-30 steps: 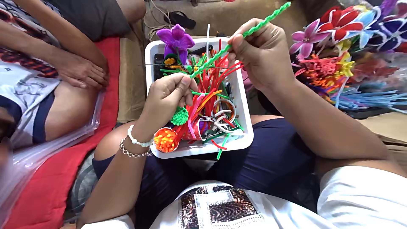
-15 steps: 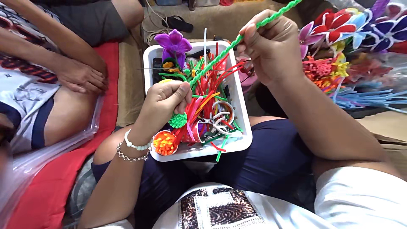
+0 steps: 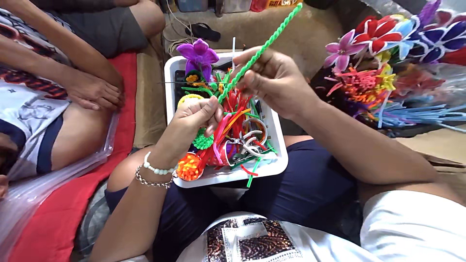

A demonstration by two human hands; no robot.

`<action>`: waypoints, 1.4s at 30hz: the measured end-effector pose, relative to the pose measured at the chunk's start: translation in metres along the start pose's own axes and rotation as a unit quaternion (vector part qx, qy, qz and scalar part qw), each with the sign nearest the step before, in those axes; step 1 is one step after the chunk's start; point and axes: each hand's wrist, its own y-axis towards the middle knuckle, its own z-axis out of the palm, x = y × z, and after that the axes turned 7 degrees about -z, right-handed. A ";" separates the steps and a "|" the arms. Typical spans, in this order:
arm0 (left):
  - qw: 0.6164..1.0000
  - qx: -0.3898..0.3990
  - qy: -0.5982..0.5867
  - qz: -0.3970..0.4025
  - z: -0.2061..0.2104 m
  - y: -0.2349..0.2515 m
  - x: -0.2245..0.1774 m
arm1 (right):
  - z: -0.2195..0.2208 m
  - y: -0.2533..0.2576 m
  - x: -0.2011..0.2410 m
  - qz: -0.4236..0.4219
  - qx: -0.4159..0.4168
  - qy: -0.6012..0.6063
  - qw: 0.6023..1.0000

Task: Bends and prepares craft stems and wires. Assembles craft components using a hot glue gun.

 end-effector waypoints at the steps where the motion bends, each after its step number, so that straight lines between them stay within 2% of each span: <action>1: 1.000 0.004 0.004 -0.002 0.000 0.001 0.001 | 0.005 -0.001 -0.002 0.006 -0.001 0.008 1.000; 6: 0.993 -0.049 0.106 0.026 -0.001 -0.001 0.004 | 0.014 -0.005 -0.005 -0.019 -0.012 -0.035 0.999; 10: 0.970 -0.125 0.193 0.077 0.000 -0.001 0.004 | 0.011 -0.004 -0.005 -0.046 -0.022 -0.079 0.996; 16: 0.919 -0.185 0.317 0.144 0.000 0.000 0.006 | 0.011 -0.003 -0.003 -0.056 -0.036 -0.079 0.995; 20: 0.905 -0.195 0.340 0.163 -0.001 -0.001 0.005 | 0.011 -0.004 -0.002 -0.056 -0.045 -0.067 0.995; 29: 0.934 -0.176 0.260 0.171 0.001 -0.003 0.004 | 0.011 -0.004 0.000 -0.056 -0.058 -0.038 0.996; 35: 0.980 -0.116 0.132 0.094 0.002 -0.003 0.000 | 0.002 -0.002 0.005 -0.093 -0.079 -0.046 0.991; 42: 0.996 -0.083 0.012 0.026 0.002 -0.003 -0.001 | -0.002 0.000 0.005 -0.085 -0.086 -0.035 0.992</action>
